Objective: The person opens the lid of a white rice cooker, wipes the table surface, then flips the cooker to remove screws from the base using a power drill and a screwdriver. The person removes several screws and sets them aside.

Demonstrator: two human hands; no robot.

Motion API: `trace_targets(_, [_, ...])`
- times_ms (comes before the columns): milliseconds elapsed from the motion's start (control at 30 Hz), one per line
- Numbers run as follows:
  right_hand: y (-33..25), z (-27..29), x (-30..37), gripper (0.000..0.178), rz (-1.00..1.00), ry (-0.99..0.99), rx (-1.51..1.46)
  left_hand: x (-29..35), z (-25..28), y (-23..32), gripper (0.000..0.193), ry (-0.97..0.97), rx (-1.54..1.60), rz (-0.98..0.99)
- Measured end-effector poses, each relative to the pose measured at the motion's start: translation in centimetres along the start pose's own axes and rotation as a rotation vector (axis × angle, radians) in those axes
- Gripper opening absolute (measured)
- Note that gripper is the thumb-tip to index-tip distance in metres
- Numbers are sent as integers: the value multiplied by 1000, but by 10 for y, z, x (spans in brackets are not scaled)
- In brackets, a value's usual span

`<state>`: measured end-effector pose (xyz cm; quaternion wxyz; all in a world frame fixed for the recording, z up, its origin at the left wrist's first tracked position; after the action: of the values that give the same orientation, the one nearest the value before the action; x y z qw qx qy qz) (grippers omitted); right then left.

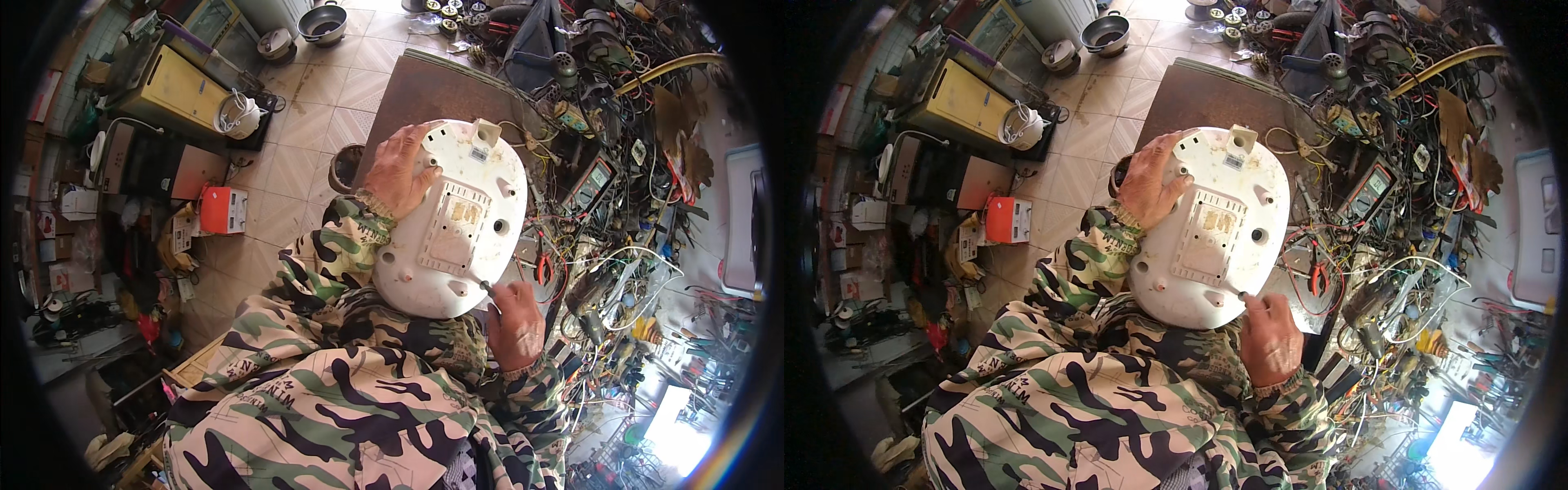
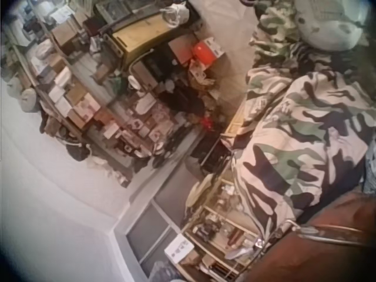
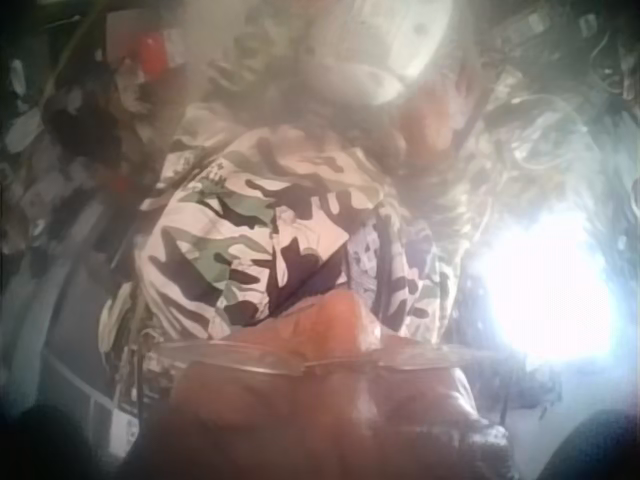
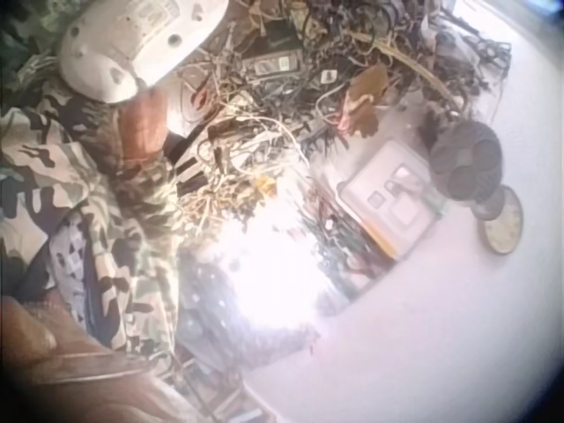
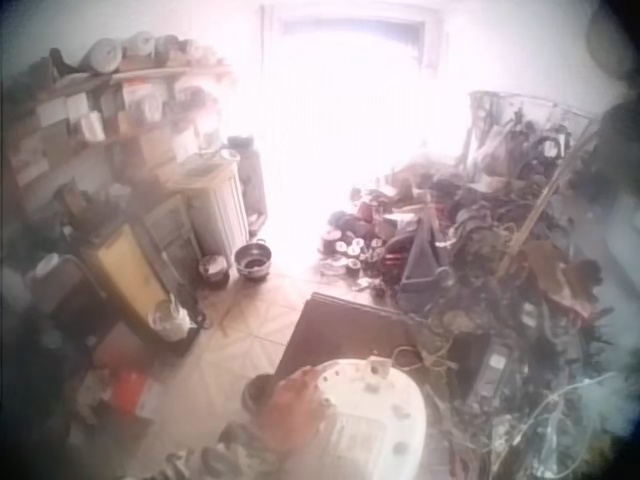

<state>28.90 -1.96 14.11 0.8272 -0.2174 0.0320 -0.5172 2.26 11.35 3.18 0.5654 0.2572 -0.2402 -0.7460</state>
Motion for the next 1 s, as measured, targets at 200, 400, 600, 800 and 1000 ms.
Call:
trace_targets(200, [10,-14,9,26,-131,91,140,3,5,5,80,82,1,-124])
trace_targets(400, [3,-15,16,21,-94,27,-125,3,10,13,76,3,83,-12])
trace_targets(600, [6,-23,14,20,-348,-102,134,4,10,9,77,2,46,-27])
trace_targets(800, [-4,-10,9,23,-202,76,-35,4,9,5,76,-1,58,-22])
trace_targets(1000, [8,-27,14,22,-258,-56,88,7,12,8,76,-6,50,-3])
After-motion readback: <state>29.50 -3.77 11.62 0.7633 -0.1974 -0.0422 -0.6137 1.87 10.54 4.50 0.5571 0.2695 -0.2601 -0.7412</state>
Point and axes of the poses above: each hand's wrist, its own x-axis away from the middle knuckle, its own z-axis out of the back of the hand, y = z × x, the point moved 2 cm from there along -x, towards the middle knuckle, and after that the axes turned 15 degrees about -y, right-handed, at the moved point
